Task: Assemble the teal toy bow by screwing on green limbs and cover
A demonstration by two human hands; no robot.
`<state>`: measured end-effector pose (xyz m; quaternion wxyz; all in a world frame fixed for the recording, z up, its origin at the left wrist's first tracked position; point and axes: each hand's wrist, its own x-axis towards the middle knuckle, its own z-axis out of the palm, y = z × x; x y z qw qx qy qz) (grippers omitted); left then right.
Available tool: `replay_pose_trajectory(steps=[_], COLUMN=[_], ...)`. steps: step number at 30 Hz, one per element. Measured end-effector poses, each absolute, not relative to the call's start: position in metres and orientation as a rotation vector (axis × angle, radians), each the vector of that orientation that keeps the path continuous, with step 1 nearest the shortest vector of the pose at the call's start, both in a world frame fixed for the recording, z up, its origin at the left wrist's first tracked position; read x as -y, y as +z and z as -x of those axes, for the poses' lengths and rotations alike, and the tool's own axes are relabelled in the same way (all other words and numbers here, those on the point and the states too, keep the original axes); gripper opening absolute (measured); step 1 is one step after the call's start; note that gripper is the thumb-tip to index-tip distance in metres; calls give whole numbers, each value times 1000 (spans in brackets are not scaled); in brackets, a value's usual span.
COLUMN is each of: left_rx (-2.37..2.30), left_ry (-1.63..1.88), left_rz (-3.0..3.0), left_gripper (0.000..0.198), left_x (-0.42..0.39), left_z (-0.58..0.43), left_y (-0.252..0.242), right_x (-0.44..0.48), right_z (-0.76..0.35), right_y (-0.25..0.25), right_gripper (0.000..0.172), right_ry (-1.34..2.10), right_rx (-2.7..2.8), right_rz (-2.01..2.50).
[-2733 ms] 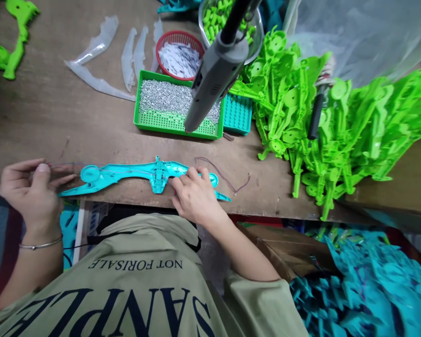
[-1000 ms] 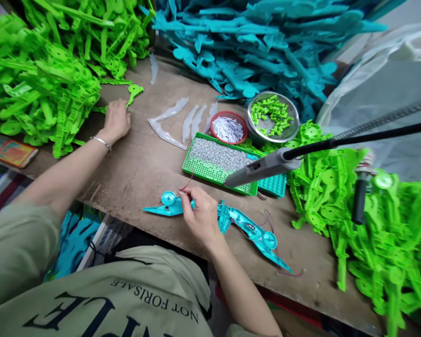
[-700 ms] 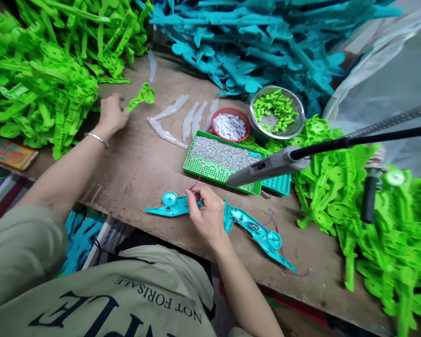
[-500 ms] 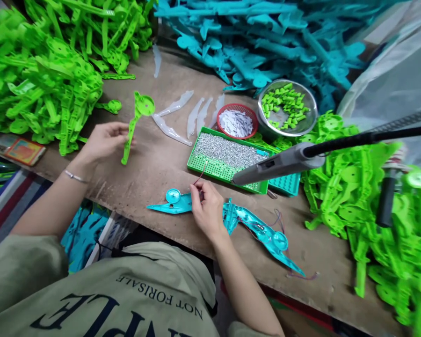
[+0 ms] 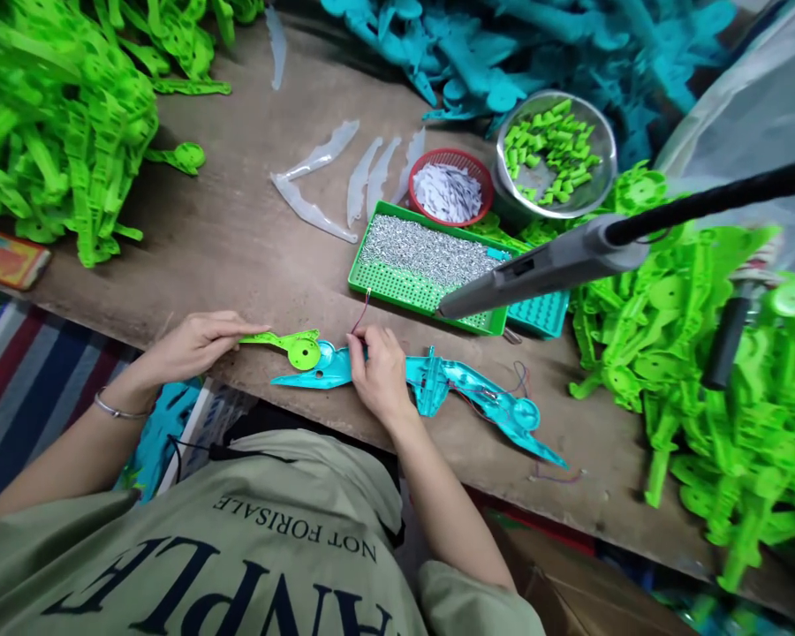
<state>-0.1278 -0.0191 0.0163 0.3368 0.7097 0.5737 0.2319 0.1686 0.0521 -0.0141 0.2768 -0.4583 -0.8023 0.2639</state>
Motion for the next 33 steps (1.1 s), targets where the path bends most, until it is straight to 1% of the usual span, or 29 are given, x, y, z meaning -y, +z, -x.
replay_pose_trajectory(steps=[9,14,18,21,24,27,33], left_rx=[-1473,-1429,-1417,-1431,-1607,-1809,-1850], left_ry=[545,564,608,683,867,941,788], left_rz=[-1933,-2017,-1971,-1896,-1855,-1896,-2153], left_gripper=[41,43,43,40,39,37,39], left_x=[6,-5,-10,-12,-19,-38,-112], left_z=[109,110,109,110,121,142,173], left_y=[12,8,5,7,7,-1,-25], right_x=[-42,-41,-41,-41,-41,-41,-42], right_z=[-171,-172,-172,-173,-173,-172,-171], right_y=[-17,-16,-16,-16,-18,-21,-24], right_gripper=[15,16,17,16,14,14,16], right_ry=[692,695,681,658,621,581,534], right_rx=[2182,2182,2190,2203,2207,2196,2200], right_rz=[1249,1245,1236,1227,1205,1174,1149])
